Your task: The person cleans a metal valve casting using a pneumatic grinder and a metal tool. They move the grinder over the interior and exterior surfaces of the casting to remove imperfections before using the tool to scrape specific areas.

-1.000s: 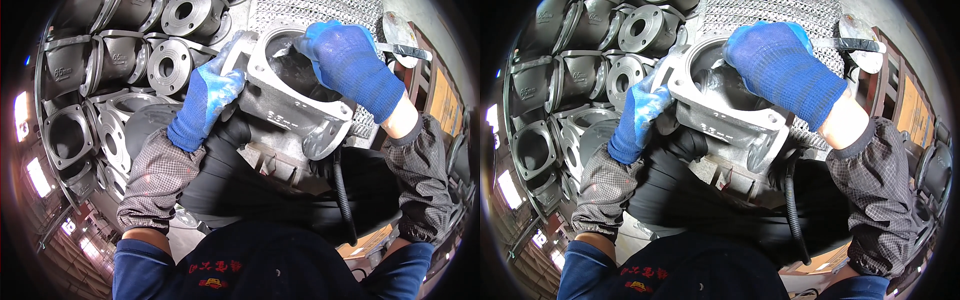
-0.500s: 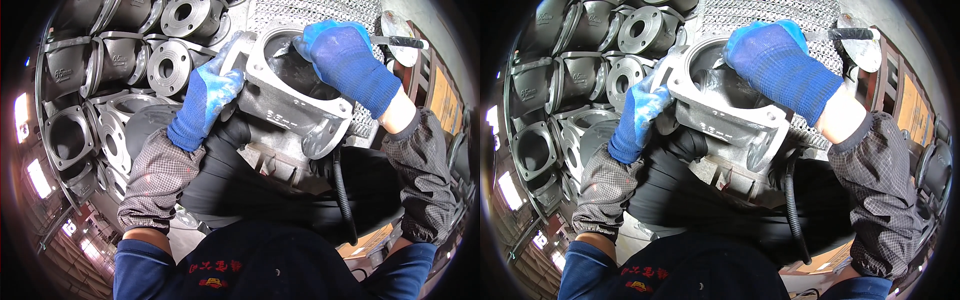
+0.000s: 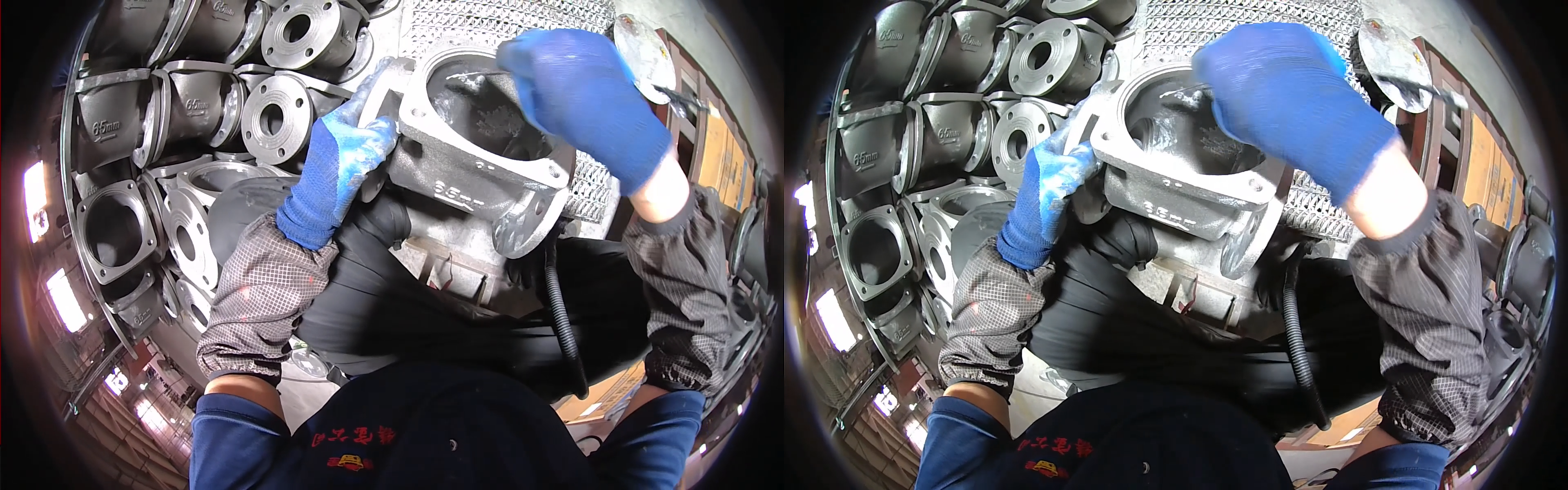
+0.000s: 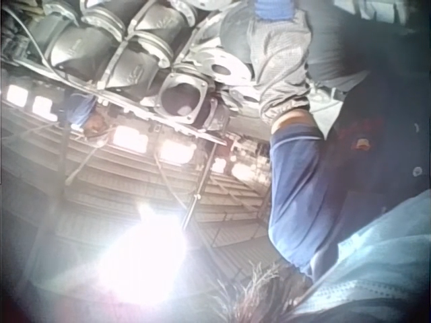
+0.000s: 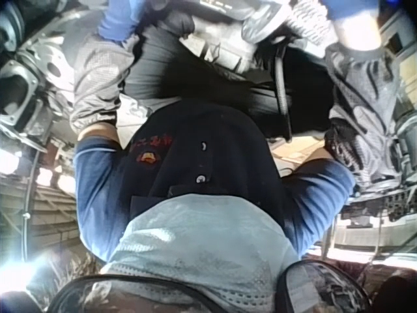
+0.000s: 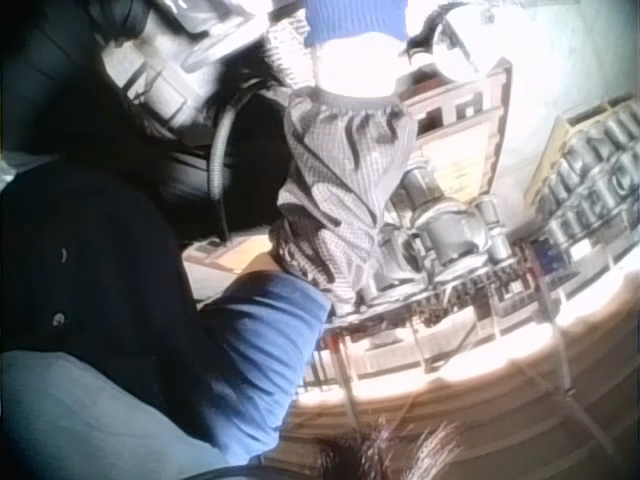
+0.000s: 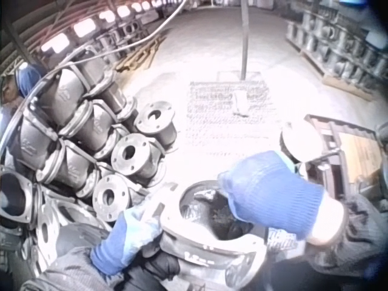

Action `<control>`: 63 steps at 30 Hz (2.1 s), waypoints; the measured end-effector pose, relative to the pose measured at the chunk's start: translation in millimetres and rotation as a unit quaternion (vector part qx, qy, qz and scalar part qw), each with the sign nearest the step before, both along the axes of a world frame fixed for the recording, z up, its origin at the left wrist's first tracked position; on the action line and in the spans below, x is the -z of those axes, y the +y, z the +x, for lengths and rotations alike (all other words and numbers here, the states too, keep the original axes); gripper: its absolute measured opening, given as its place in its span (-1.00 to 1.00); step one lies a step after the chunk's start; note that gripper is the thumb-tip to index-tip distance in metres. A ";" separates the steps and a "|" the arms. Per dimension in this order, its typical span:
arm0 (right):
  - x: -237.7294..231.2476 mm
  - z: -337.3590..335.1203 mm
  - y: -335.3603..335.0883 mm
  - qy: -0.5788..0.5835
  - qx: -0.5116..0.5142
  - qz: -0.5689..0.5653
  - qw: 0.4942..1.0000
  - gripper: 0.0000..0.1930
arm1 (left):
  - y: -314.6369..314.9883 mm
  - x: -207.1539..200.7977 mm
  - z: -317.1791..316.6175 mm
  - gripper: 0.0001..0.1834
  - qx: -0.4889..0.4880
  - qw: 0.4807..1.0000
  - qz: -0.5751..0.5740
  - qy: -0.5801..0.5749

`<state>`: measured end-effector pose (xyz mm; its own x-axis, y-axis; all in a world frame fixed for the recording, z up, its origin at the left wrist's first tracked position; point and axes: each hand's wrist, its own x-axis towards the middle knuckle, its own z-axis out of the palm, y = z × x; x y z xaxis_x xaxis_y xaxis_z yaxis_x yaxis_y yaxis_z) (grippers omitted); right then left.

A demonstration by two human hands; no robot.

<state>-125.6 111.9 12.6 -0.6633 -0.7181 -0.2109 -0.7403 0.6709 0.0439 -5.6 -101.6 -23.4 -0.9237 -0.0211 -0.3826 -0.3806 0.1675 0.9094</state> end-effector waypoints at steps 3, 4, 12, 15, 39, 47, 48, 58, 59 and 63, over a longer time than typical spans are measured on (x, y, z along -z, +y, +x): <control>4.6 4.9 52.5 -0.067 0.106 -0.345 0.930 -0.80 | 3.0 2.5 -1.5 -0.53 0.016 0.999 0.008 0.040; 4.0 10.4 58.1 -0.061 0.142 -0.393 0.907 -0.79 | 4.1 3.8 -1.2 -0.48 -0.009 0.999 0.023 0.028; 22.6 107.6 37.2 0.002 0.253 -0.522 0.815 -0.65 | 5.7 2.4 21.3 -0.50 -0.033 0.999 -0.013 -0.018; 30.0 111.7 38.9 -0.029 0.244 -0.542 0.804 -0.68 | -6.1 -6.9 26.5 -0.53 0.033 0.994 -0.099 -0.021; 42.5 123.6 37.2 0.024 0.203 -0.599 0.774 -0.84 | 90.5 -6.1 -73.8 -0.76 0.623 0.602 -0.493 0.083; 57.5 115.7 41.6 0.004 0.237 -0.612 0.754 -0.80 | 7.6 -53.8 -52.6 -0.60 0.072 0.909 -0.340 0.230; 61.8 111.3 35.7 -0.043 0.242 -0.623 0.742 -0.78 | -33.1 -35.0 -39.3 -0.58 0.055 0.968 -0.201 0.136; 51.4 93.2 52.2 -0.191 0.343 -0.699 0.598 -0.72 | 2.9 11.2 -18.6 -0.47 0.009 0.998 0.065 0.015; 44.1 95.4 50.0 -0.226 0.388 -0.678 0.581 -0.68 | -1.4 12.8 -20.6 -0.47 0.007 0.998 0.065 0.019; 59.8 103.3 50.4 -0.257 0.510 -0.675 0.467 -0.71 | 1.2 13.5 -28.4 -0.47 -0.073 0.992 0.099 0.008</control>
<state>-22.4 162.3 -47.2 -0.9163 0.2067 -0.3431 0.3158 -0.1539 -0.9363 -34.0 -100.3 -36.9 -0.9222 -0.0814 -0.3780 -0.3729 -0.0717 0.9251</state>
